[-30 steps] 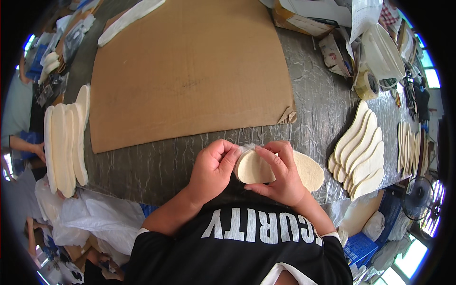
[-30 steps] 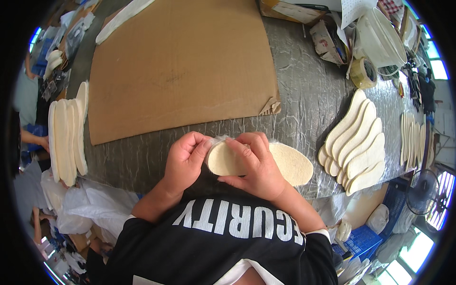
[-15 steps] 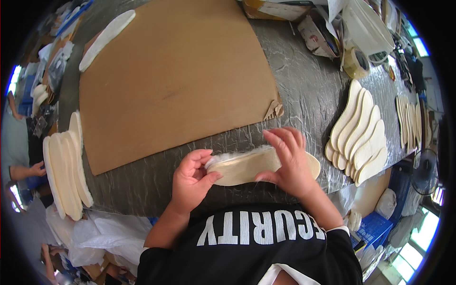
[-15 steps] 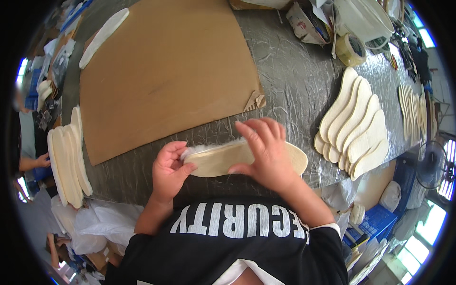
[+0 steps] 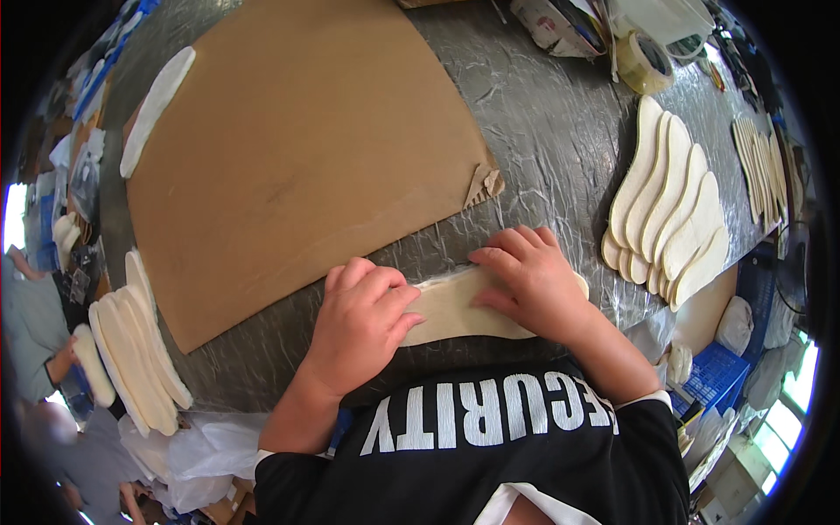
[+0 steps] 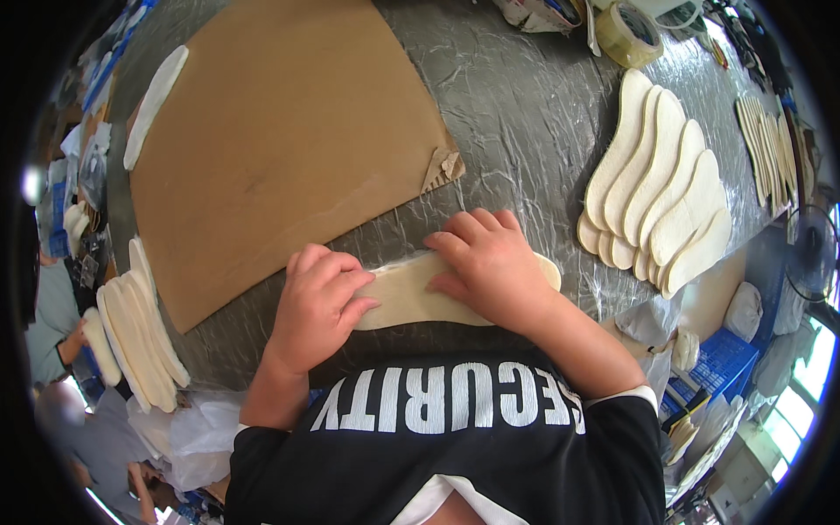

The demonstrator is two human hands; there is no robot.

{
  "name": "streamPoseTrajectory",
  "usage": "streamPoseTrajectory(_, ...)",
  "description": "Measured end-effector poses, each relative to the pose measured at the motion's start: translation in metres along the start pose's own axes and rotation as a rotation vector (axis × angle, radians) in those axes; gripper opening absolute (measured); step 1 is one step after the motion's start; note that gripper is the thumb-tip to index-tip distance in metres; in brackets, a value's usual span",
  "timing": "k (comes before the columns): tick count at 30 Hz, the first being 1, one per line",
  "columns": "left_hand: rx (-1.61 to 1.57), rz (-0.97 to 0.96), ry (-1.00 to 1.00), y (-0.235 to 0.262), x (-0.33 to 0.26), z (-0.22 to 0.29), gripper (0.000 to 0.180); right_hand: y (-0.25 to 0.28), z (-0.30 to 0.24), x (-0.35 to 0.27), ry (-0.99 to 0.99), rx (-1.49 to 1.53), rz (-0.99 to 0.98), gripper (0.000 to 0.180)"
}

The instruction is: Inspecting and stacking shoe insoles at a manufacturing workbench.

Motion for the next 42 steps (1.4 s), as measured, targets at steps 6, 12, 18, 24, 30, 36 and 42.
streamPoseTrajectory(6, 0.007, -0.119, 0.069, -0.008, 0.005, -0.002, 0.020, 0.009, -0.017, -0.007, 0.131, 0.060, 0.157, 0.057)
streamPoseTrajectory(12, -0.362, -0.107, 0.264, -0.019, -0.009, -0.016, 0.011, 0.018, -0.010, -0.047, 0.005, 0.505, 0.256, 0.029)
streamPoseTrajectory(18, -1.400, -0.203, 0.911, -0.023, -0.013, -0.040, 0.015, 0.005, -0.010, -0.082, -0.078, 0.769, -0.002, 0.007)
streamPoseTrajectory(24, -1.787, -0.413, 0.963, -0.046, -0.025, -0.043, 0.028, -0.025, -0.018, -0.078, -0.463, 1.349, -0.183, 0.019)
streamPoseTrajectory(30, -1.941, -0.431, 1.002, -0.062, -0.031, -0.016, 0.035, -0.048, -0.022, -0.074, -0.524, 1.723, -0.149, 0.021)
streamPoseTrajectory(36, -1.865, -0.399, 0.991, -0.065, -0.036, -0.013, 0.031, -0.059, -0.024, -0.076, -0.563, 1.940, -0.083, 0.020)
streamPoseTrajectory(42, -1.844, -0.360, 1.068, -0.068, -0.034, -0.004, 0.032, -0.056, -0.019, -0.079, -0.604, 2.080, 0.000, 0.022)
Point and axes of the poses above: each hand's wrist, its own x-axis towards the middle knuckle, its own y-axis out of the back of the hand, z = x × y, the point moved 3 cm from there along x, towards the middle knuckle, and after that the axes turned 6 degrees about -x, right-handed, at the moved point
